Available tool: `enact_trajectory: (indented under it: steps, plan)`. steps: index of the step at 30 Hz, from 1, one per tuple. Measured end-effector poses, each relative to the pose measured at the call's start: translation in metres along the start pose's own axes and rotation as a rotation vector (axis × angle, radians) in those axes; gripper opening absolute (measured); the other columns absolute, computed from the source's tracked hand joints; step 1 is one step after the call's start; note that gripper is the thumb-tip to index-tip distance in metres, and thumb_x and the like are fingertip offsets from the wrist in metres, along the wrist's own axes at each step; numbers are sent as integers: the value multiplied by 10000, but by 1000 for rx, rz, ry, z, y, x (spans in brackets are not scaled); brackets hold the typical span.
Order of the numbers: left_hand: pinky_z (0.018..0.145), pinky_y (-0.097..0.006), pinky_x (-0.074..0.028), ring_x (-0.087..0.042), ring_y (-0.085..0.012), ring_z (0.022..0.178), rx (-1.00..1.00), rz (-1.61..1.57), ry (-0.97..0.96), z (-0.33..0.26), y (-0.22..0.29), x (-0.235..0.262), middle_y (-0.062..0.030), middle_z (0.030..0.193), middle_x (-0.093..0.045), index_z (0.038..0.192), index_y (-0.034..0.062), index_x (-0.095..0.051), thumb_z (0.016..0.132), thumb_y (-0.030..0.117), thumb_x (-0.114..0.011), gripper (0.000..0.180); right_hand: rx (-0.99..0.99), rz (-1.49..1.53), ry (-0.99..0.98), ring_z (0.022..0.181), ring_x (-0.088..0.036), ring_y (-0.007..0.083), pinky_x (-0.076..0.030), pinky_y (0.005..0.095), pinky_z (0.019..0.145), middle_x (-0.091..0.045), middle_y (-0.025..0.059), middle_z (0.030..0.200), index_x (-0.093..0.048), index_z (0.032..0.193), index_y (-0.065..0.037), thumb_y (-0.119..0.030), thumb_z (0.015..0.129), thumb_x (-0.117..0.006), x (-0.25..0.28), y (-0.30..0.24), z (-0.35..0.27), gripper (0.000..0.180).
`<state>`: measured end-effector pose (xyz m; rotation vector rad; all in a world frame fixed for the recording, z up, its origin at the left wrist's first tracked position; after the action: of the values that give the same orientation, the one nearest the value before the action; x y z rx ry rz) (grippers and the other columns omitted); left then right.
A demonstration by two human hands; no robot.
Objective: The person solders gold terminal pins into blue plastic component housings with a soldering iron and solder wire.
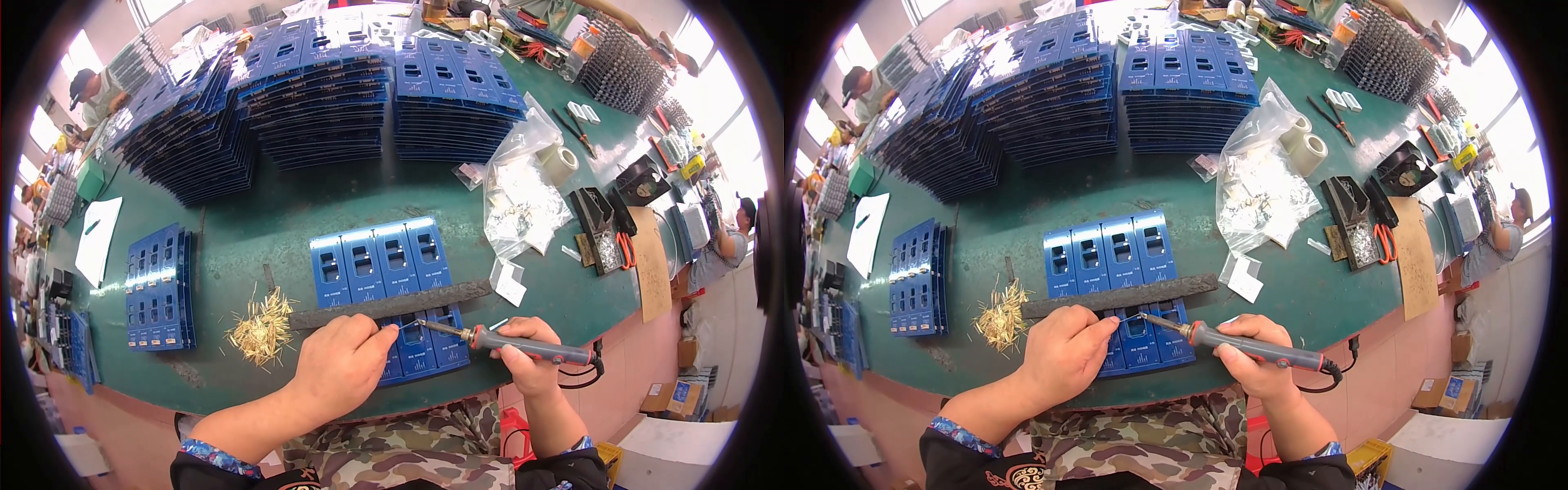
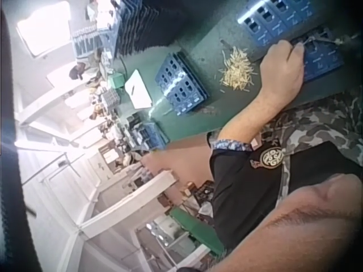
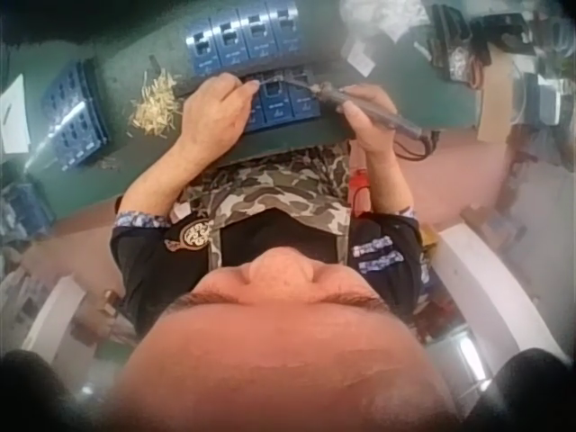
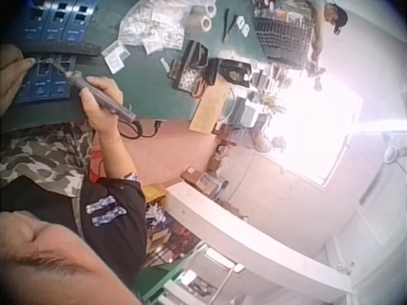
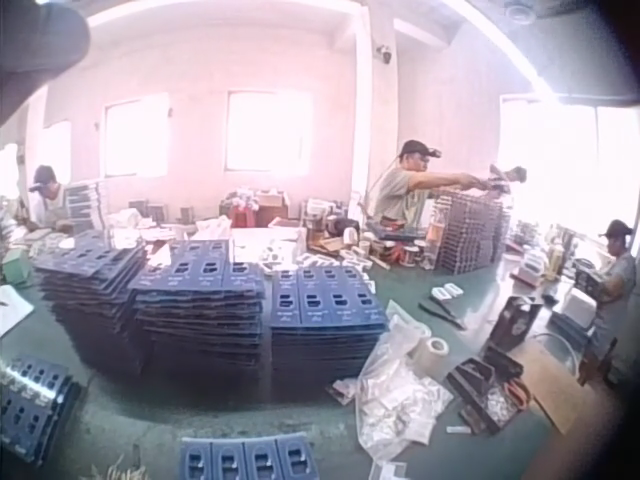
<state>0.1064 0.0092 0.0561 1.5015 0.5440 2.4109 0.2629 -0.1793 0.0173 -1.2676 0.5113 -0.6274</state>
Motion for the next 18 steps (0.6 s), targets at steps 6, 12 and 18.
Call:
enact_trajectory:
  steps: [6,12,18]
  plan:
    - [540,-353,-478,-573,-235,675,6,7,-12,0,1,0,-44,781,-535,974,65,-670,740,56,-684,234,21,-35,-5,665,-648,166,-506,280,643,-682,109,738,-617,952,23,-8,792,-660,0,-1,0,169]
    - [546,-355,-477,-571,-234,676,3,-35,24,-2,0,1,-45,784,-537,962,64,-673,738,49,-689,226,22,53,24,643,-620,167,-490,290,615,-658,108,717,-614,954,30,-26,796,-659,4,0,-4,173]
    - [549,-360,-468,-577,-252,664,8,-33,4,-2,0,-1,-54,779,-571,962,71,-681,716,15,-715,254,40,14,1,644,-615,164,-484,289,614,-668,102,708,-616,957,33,-27,789,-667,2,0,-4,186]
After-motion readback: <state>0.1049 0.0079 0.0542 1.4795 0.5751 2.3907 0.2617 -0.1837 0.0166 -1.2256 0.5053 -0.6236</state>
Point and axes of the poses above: each hand's wrist, its own z-axis towards the middle knuckle, its own x-axis out of the back of the hand, y = z × x, the point moved 6 cm from there along z, towards the middle knuckle
